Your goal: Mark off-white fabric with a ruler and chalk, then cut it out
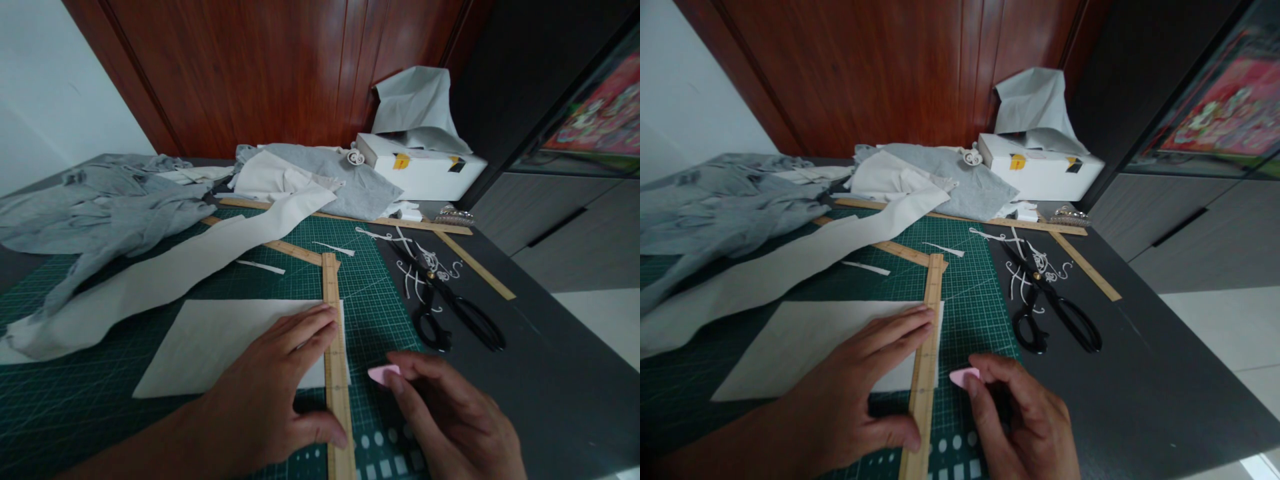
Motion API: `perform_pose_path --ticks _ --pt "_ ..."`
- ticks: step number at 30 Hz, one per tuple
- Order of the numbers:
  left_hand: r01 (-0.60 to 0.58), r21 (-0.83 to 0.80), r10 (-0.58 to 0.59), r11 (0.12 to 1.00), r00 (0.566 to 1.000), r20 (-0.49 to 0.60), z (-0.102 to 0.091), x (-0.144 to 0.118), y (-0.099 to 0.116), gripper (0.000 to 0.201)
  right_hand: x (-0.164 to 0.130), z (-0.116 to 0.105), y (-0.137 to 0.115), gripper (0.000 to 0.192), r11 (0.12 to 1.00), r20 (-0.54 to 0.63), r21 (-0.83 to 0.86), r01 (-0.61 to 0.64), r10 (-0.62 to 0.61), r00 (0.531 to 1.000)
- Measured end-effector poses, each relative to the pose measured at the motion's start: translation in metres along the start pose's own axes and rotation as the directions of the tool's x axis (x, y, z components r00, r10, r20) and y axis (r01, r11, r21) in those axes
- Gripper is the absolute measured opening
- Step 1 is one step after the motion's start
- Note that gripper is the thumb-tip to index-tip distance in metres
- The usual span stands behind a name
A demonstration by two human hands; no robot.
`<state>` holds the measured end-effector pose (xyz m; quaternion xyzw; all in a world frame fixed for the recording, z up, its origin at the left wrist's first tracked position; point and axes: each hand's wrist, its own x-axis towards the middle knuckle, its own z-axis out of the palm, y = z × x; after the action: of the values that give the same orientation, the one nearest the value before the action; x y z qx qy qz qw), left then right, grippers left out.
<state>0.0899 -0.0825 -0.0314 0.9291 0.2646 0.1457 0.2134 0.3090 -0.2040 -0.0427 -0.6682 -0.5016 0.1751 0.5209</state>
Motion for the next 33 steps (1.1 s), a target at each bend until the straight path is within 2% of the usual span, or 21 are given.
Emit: perform_pose_path --ticks 8,33 --pt "0.020 -0.037 -0.021 0.999 0.999 -0.025 0.0016 -0.0009 0.0001 0.104 -0.0004 0.0018 -0.0001 0.009 0.999 0.062 0.033 -0.035 0.033 0.998" --pt "0.000 0.069 -0.003 0.998 0.999 0.035 0.0003 -0.0004 -0.0001 0.109 -0.0024 0.0003 0.0031 0.012 0.996 0.137 -0.057 -0.066 0.074 0.988"
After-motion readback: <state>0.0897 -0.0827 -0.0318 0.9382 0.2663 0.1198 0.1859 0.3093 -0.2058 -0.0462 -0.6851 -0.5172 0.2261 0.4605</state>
